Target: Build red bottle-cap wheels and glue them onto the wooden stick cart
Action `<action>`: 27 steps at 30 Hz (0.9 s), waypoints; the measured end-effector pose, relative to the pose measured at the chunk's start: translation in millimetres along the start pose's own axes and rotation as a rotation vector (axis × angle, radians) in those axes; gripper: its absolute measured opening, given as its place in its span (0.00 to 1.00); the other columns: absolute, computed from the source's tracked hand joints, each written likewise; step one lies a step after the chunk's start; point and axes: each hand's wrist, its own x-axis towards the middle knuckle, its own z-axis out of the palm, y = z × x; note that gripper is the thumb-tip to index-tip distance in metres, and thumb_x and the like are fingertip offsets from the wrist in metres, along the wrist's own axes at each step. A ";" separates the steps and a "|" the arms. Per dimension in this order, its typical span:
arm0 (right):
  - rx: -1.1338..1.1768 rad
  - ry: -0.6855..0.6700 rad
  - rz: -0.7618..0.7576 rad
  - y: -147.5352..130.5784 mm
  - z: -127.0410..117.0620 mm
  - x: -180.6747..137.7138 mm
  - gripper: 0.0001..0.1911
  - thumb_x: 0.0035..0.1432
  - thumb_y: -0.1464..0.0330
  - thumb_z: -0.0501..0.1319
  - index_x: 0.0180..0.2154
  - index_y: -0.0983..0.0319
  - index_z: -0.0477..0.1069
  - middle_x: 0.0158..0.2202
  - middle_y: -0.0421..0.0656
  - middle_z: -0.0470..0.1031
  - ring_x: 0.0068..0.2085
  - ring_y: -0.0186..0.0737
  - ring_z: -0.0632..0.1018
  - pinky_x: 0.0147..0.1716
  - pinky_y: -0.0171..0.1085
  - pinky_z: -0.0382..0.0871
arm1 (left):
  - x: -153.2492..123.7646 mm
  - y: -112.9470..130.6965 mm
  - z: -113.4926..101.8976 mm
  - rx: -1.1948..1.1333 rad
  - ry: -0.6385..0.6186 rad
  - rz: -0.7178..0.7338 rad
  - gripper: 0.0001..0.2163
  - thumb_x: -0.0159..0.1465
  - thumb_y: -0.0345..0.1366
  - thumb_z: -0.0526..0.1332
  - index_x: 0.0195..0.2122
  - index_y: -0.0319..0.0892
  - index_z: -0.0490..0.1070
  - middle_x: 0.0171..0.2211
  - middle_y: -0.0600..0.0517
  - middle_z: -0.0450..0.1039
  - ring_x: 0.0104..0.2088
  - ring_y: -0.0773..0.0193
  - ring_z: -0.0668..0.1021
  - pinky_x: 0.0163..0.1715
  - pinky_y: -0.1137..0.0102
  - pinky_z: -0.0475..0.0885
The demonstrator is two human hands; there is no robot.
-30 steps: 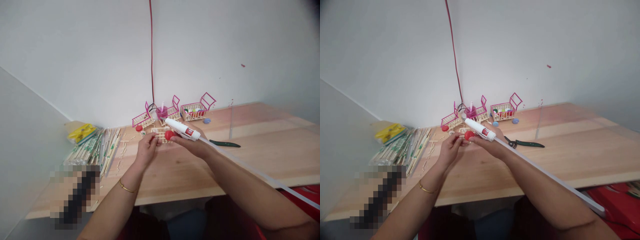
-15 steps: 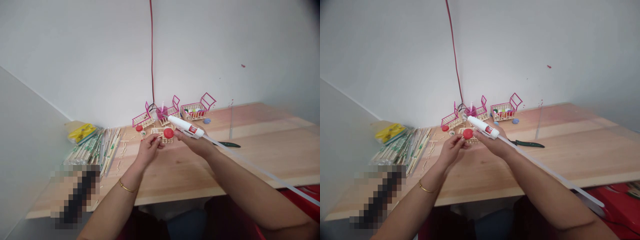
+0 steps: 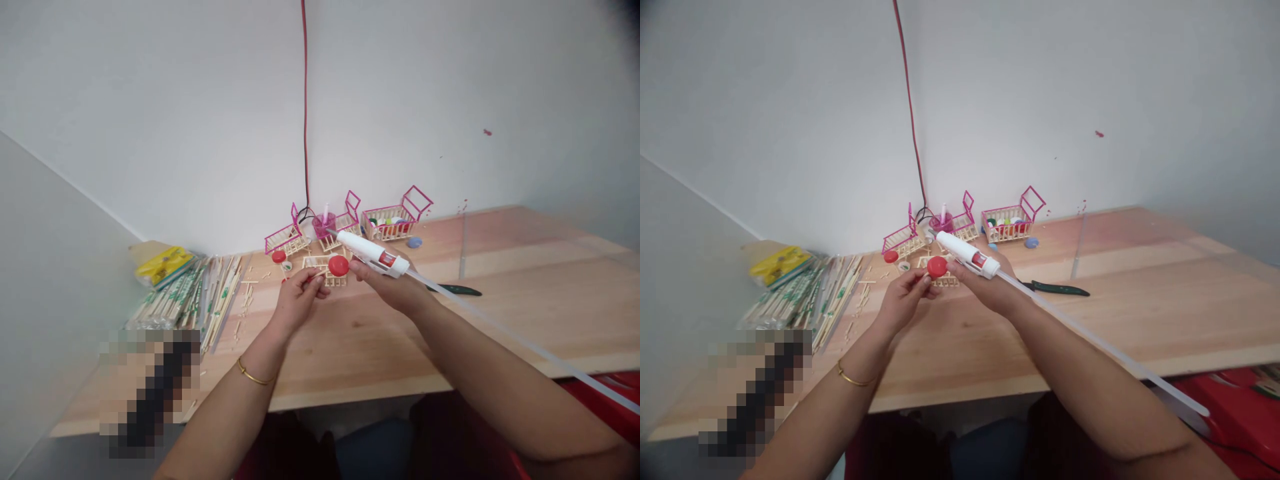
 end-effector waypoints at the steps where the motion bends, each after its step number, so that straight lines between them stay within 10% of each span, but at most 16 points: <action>1: 0.002 0.002 -0.001 0.2 0.1 0.0 0.14 0.50 0.57 0.65 0.35 0.57 0.69 0.29 0.40 0.75 0.32 0.43 0.76 0.33 0.41 0.69 | 0.0 -0.4 0.0 -0.001 -0.001 0.000 0.15 0.59 0.46 0.63 0.38 0.39 0.73 0.25 0.52 0.75 0.28 0.65 0.79 0.32 0.69 0.76; 27: 0.149 -0.025 0.031 13.9 5.4 -1.4 0.20 0.45 0.60 0.70 0.40 0.57 0.71 0.32 0.40 0.75 0.31 0.39 0.75 0.31 0.38 0.70 | 1.0 -6.5 0.4 0.077 -0.036 -0.048 0.15 0.60 0.46 0.61 0.37 0.38 0.71 0.25 0.51 0.75 0.27 0.65 0.78 0.31 0.70 0.74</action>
